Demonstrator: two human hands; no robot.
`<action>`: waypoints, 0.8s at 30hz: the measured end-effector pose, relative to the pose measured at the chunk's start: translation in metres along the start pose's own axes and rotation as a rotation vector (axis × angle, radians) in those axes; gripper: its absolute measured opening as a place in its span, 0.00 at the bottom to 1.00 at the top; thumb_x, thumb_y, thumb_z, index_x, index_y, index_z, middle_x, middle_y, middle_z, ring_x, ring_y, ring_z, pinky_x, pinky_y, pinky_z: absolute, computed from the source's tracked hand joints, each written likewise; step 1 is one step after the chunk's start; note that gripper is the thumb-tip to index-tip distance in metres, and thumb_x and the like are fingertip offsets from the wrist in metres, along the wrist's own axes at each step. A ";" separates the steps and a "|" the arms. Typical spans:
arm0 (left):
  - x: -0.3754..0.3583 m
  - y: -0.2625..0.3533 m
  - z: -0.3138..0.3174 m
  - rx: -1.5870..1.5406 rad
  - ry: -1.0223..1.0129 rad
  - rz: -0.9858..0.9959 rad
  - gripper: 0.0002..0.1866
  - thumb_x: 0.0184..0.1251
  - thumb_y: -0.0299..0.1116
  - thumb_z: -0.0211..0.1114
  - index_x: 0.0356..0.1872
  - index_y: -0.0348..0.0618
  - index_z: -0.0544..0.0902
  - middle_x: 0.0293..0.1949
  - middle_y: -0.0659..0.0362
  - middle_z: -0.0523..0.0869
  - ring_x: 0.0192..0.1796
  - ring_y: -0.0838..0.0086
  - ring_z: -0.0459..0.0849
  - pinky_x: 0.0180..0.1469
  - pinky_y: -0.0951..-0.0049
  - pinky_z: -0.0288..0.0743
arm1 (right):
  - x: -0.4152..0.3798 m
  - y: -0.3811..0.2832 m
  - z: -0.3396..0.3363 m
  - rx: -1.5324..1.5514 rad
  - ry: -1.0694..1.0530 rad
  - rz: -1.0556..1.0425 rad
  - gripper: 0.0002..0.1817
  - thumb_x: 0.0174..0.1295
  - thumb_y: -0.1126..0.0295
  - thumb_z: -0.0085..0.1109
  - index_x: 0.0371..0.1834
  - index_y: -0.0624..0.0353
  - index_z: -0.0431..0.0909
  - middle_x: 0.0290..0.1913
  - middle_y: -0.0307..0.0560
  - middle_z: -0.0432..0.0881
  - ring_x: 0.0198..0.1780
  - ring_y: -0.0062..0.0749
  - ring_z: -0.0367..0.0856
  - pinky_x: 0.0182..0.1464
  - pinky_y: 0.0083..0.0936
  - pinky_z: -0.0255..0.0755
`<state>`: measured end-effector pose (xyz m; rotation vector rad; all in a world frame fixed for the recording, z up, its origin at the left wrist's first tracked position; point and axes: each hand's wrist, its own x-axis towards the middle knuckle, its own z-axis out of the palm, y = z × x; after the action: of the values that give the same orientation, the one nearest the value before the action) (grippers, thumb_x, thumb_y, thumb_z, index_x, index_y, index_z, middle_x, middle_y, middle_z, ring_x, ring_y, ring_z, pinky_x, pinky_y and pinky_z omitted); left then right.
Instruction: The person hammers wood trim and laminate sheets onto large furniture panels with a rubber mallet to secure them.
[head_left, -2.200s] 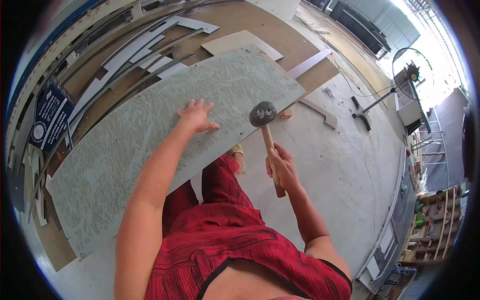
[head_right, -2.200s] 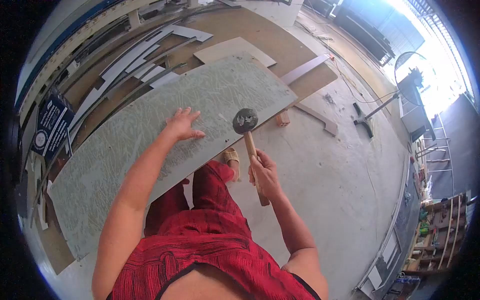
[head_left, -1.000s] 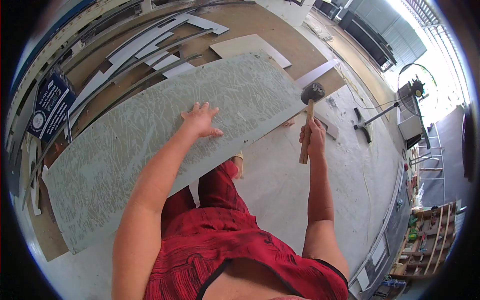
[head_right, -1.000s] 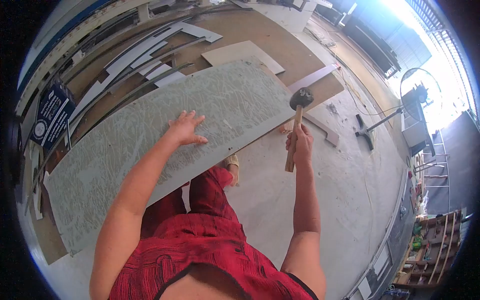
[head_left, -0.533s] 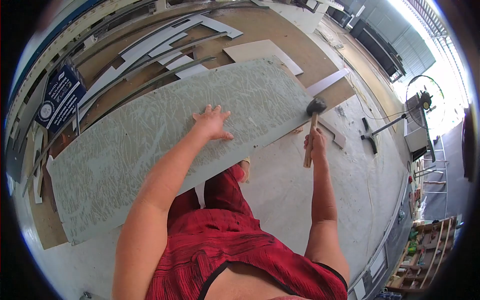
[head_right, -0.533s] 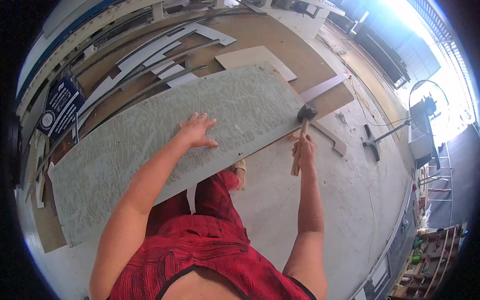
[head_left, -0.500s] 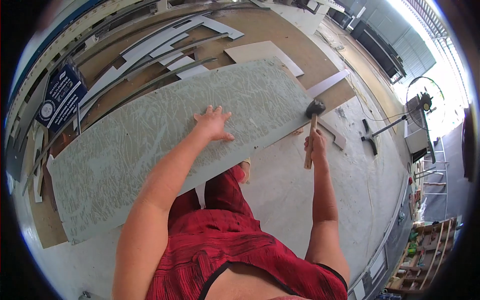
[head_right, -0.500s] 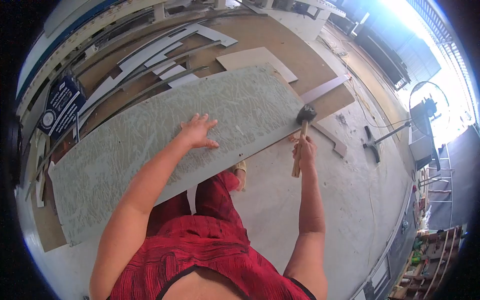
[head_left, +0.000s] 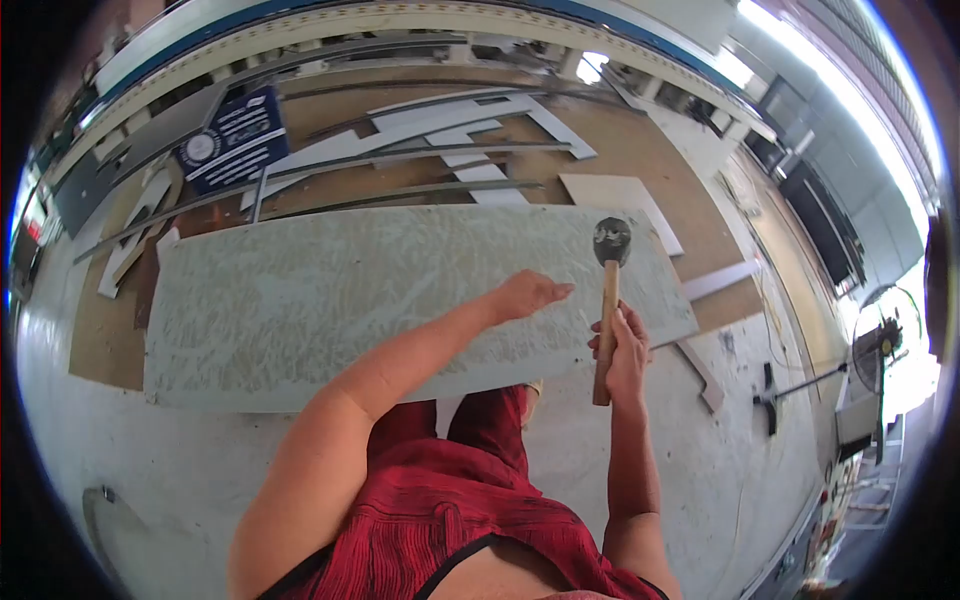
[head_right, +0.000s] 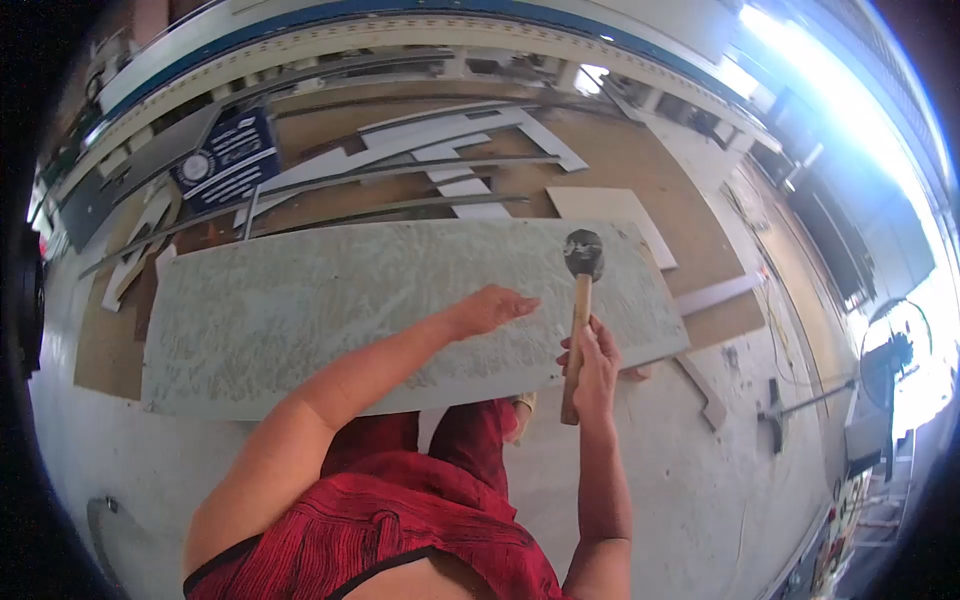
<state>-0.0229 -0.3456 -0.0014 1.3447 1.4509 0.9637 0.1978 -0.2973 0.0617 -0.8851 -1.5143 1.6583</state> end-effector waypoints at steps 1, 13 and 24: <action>-0.019 0.019 0.010 -0.202 0.031 0.013 0.34 0.60 0.61 0.58 0.60 0.49 0.72 0.54 0.59 0.78 0.55 0.67 0.75 0.51 0.56 0.71 | -0.001 0.002 0.016 0.013 -0.032 -0.012 0.19 0.65 0.62 0.50 0.55 0.62 0.72 0.29 0.43 0.78 0.22 0.24 0.76 0.23 0.19 0.69; -0.101 0.032 -0.099 -0.699 0.518 -0.080 0.13 0.60 0.32 0.63 0.44 0.42 0.72 0.36 0.56 0.82 0.31 0.69 0.84 0.33 0.71 0.80 | 0.007 0.079 0.122 -0.394 -0.410 -0.321 0.22 0.61 0.65 0.57 0.58 0.59 0.72 0.52 0.47 0.75 0.54 0.36 0.72 0.56 0.30 0.64; -0.122 -0.036 -0.273 0.987 0.746 -0.327 0.12 0.46 0.33 0.62 0.35 0.47 0.82 0.37 0.51 0.84 0.43 0.55 0.81 0.43 0.55 0.75 | -0.011 0.103 0.125 -1.134 -0.403 -0.659 0.28 0.61 0.54 0.53 0.63 0.52 0.67 0.66 0.53 0.61 0.68 0.51 0.56 0.66 0.51 0.46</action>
<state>-0.2956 -0.4607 0.0547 1.3472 2.8611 0.5226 0.0902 -0.3768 -0.0311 -0.4336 -2.7097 0.4095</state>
